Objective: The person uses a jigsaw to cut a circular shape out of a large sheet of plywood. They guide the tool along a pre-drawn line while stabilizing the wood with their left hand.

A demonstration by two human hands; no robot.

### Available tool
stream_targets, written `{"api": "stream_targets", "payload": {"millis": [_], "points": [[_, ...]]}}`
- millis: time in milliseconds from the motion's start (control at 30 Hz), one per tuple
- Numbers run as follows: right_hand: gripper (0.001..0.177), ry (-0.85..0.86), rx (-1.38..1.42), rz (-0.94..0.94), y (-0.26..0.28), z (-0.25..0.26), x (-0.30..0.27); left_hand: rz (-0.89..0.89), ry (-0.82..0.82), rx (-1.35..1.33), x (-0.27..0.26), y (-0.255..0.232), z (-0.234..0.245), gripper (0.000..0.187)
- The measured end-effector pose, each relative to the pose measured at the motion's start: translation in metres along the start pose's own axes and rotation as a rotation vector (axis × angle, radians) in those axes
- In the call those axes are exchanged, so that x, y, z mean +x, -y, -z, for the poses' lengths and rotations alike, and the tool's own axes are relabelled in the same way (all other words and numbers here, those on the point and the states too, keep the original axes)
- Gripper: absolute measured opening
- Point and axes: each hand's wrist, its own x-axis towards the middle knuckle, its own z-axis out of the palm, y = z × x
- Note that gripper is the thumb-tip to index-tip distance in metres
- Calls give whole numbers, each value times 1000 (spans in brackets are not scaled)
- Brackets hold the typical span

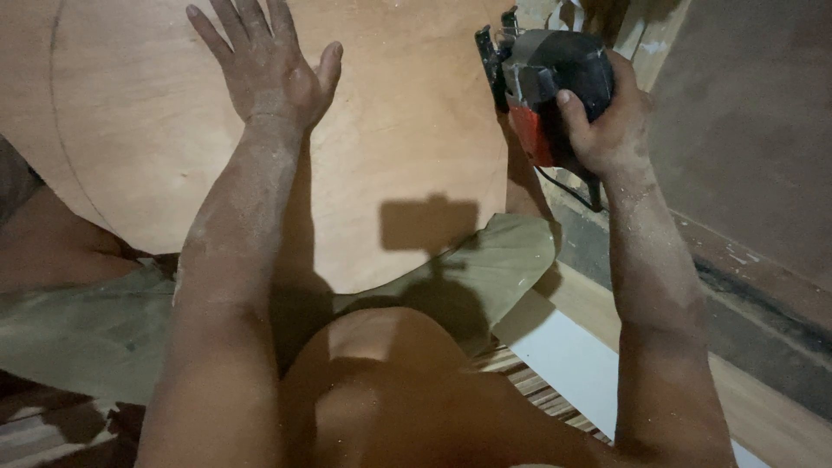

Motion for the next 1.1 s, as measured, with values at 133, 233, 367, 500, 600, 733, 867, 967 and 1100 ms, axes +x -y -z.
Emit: {"api": "stream_targets", "payload": {"millis": [133, 233, 367, 500, 600, 733, 867, 967, 1100], "points": [[63, 0, -25, 53, -5, 0, 3, -1, 8, -7, -1, -1, 1, 105], [65, -13, -34, 80, -6, 0, 6, 21, 42, 11, 0, 1, -3, 106], [62, -30, -63, 75, -1, 1, 10, 12, 39, -5, 2, 4, -10, 108], [64, -15, -56, 73, -4, -1, 13, 13, 59, -5, 3, 3, -8, 109], [64, -3, -95, -18, 0, 2, 15, 9, 39, 5, 1, 1, -4, 108], [61, -36, -88, 69, -11, -3, 18, 17, 78, 3, 2, 2, -6, 107], [61, -1, -47, 41, 5, 4, 22, -2, 31, -47, 0, -1, 3, 106], [64, -30, -71, 88, -4, 2, 26, -28, -79, 36, 1, 7, -22, 106], [64, 20, -96, 28, 4, 5, 29, -24, -74, -57, 1, 5, -15, 105]]}}
